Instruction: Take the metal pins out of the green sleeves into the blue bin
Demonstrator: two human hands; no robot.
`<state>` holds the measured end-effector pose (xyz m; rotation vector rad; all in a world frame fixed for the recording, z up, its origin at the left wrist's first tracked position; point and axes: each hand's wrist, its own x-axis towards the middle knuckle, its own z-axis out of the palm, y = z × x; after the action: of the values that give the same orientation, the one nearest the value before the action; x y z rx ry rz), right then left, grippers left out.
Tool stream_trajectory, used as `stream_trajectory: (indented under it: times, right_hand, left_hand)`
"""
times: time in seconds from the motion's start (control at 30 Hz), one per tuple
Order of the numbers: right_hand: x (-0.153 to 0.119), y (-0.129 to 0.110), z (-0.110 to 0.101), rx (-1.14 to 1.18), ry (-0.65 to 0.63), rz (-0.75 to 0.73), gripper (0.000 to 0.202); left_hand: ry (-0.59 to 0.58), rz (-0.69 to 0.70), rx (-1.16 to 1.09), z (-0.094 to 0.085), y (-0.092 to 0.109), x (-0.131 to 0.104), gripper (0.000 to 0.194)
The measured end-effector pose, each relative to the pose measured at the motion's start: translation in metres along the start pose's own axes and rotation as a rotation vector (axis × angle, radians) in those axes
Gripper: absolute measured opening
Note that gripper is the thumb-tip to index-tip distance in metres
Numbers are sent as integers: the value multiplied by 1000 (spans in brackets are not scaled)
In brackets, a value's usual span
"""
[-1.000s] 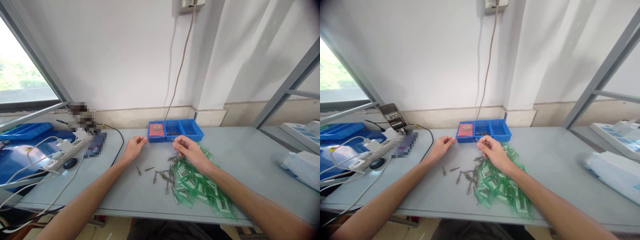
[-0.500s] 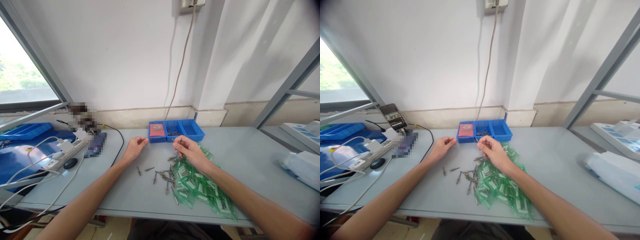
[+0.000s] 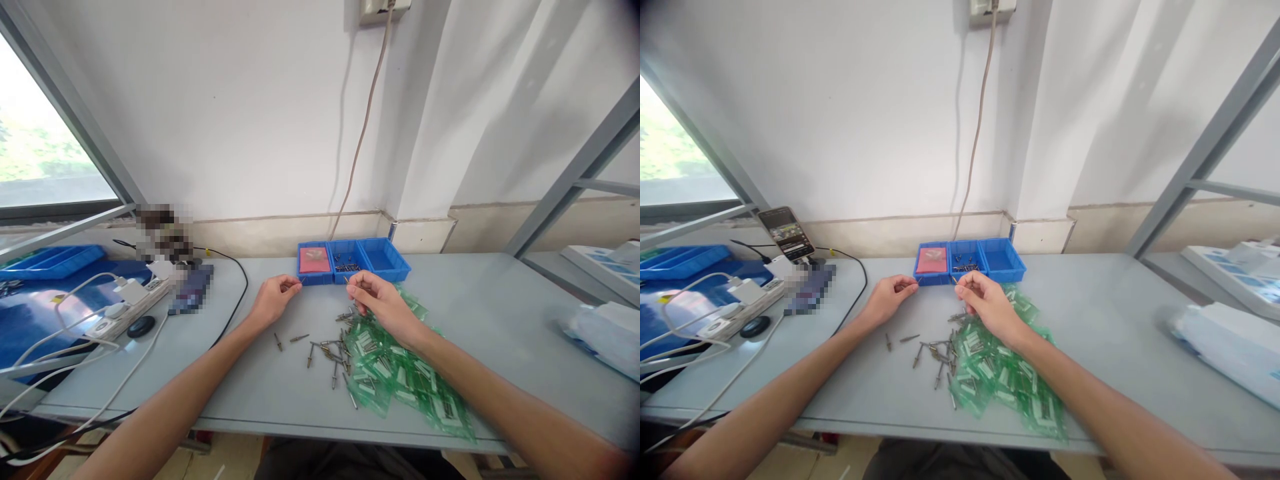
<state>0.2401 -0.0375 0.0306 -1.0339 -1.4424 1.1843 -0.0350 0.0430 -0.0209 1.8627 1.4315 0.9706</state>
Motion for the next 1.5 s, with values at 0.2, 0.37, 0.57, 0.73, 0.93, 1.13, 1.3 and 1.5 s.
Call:
stream_trajectory:
  times: [0.2,0.37,0.57,0.73,0.93,1.13,1.3,1.5]
  right_hand:
    - [0,0,0,8,3,6,36]
    - [-1,-1,0,8,-4,1,34]
    - [0,0,0,2,-2,0,34]
    - [1,2,-1,6,-5,-5,33]
    - [1,2,-1,2,-4,2,32]
    - [1,3,-1,0,-8,-5,31]
    - [1,2,-2,-43,0,-42,31]
    - [1,4,-4,-184,57,-155,25]
  left_hand:
    - [15,23,133,0,7,-4,31]
    - [19,53,157,0,10,-6,31]
    - [34,59,169,0,9,-5,33]
    - [43,66,196,-2,15,-7,29]
    - [50,83,225,-4,19,-9,24]
    - [31,105,204,-4,20,-9,20]
    - [40,114,210,-4,21,-9,20]
    - [36,130,216,-3,19,-8,20]
